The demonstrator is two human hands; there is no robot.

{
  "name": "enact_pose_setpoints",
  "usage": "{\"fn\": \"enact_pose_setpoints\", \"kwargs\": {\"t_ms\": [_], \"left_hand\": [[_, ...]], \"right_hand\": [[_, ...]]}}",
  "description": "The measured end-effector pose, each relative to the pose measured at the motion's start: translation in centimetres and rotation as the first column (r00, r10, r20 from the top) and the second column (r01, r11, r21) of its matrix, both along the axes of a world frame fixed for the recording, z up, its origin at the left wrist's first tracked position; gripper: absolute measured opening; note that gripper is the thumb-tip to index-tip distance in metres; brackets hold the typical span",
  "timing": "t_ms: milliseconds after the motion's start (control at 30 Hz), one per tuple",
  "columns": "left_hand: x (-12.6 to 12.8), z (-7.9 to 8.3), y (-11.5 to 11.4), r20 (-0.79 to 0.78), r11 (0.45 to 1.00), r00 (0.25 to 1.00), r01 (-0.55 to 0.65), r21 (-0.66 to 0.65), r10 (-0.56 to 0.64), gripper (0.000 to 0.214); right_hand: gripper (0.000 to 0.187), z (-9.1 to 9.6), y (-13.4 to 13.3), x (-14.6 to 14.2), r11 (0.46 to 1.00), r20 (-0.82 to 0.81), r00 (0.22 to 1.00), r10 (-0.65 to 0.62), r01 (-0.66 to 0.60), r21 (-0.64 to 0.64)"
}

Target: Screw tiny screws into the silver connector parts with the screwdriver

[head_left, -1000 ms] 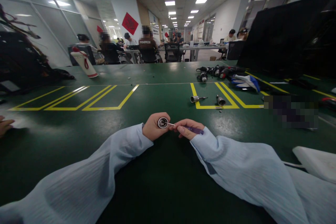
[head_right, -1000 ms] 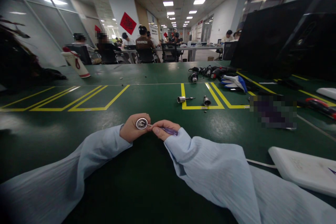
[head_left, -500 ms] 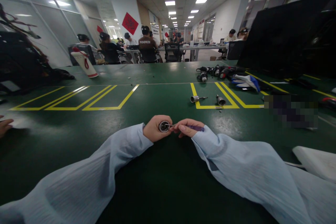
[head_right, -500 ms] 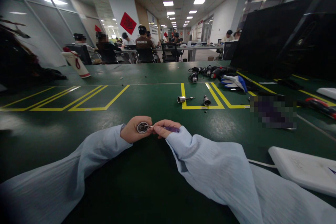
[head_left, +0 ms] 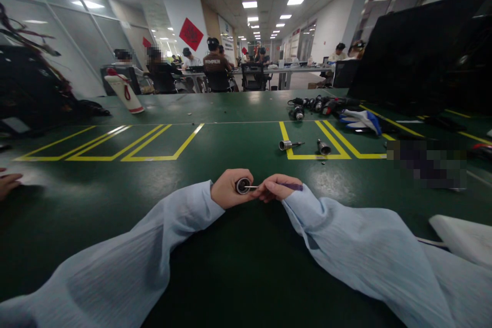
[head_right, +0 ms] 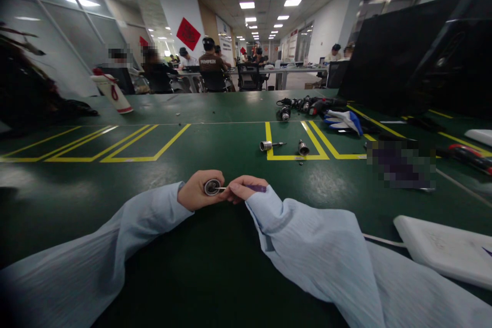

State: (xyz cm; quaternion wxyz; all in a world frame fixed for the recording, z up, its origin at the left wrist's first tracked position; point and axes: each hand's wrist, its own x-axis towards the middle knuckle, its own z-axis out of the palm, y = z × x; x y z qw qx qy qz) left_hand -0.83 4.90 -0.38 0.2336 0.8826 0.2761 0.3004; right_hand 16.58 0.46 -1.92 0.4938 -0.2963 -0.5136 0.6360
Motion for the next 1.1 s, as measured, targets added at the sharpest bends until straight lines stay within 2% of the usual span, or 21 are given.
{"fn": "enact_pose_setpoints", "kwargs": {"t_ms": [133,233,367,500,633,700,900,1100], "left_hand": [[-0.1,0.4,0.0,-0.059,1.000,0.998,0.005,-0.001,-0.005,0.025],[-0.1,0.6,-0.1,-0.087,1.000,0.996,0.003,0.008,-0.003,0.020],[-0.1,0.4,-0.2,-0.132,0.999,0.991,0.013,0.029,-0.009,0.013],[-0.1,0.2,-0.1,-0.171,0.998,0.984,0.049,0.041,-0.042,0.010],[-0.1,0.3,0.0,-0.212,0.995,0.975,0.082,0.063,-0.067,0.010],[-0.1,0.4,0.0,-0.226,0.992,0.970,0.103,0.068,-0.085,0.012],[-0.1,0.4,-0.2,-0.237,0.991,0.968,0.105,0.082,-0.083,0.013],[-0.1,0.1,0.0,-0.234,0.994,0.971,0.062,0.094,-0.038,0.012]], "right_hand": [[0.026,-0.1,0.5,0.4,0.995,-0.133,0.990,0.042,-0.053,-0.084],[0.027,0.0,0.7,0.5,0.992,-0.164,0.985,0.046,-0.064,-0.108],[0.027,0.2,0.3,0.2,0.997,-0.025,0.998,-0.052,0.050,-0.057],[0.024,0.3,-0.4,-0.2,0.974,0.179,0.960,-0.215,0.198,0.105],[0.024,0.3,-0.6,-0.3,0.951,0.263,0.926,-0.269,0.212,0.224],[0.024,0.2,-0.4,-0.2,0.962,0.256,0.938,-0.233,0.184,0.199],[0.026,0.2,0.3,0.2,0.995,0.171,0.981,-0.095,0.095,0.011],[0.026,0.1,0.3,0.2,0.995,0.128,0.986,-0.102,0.103,0.001]]}}
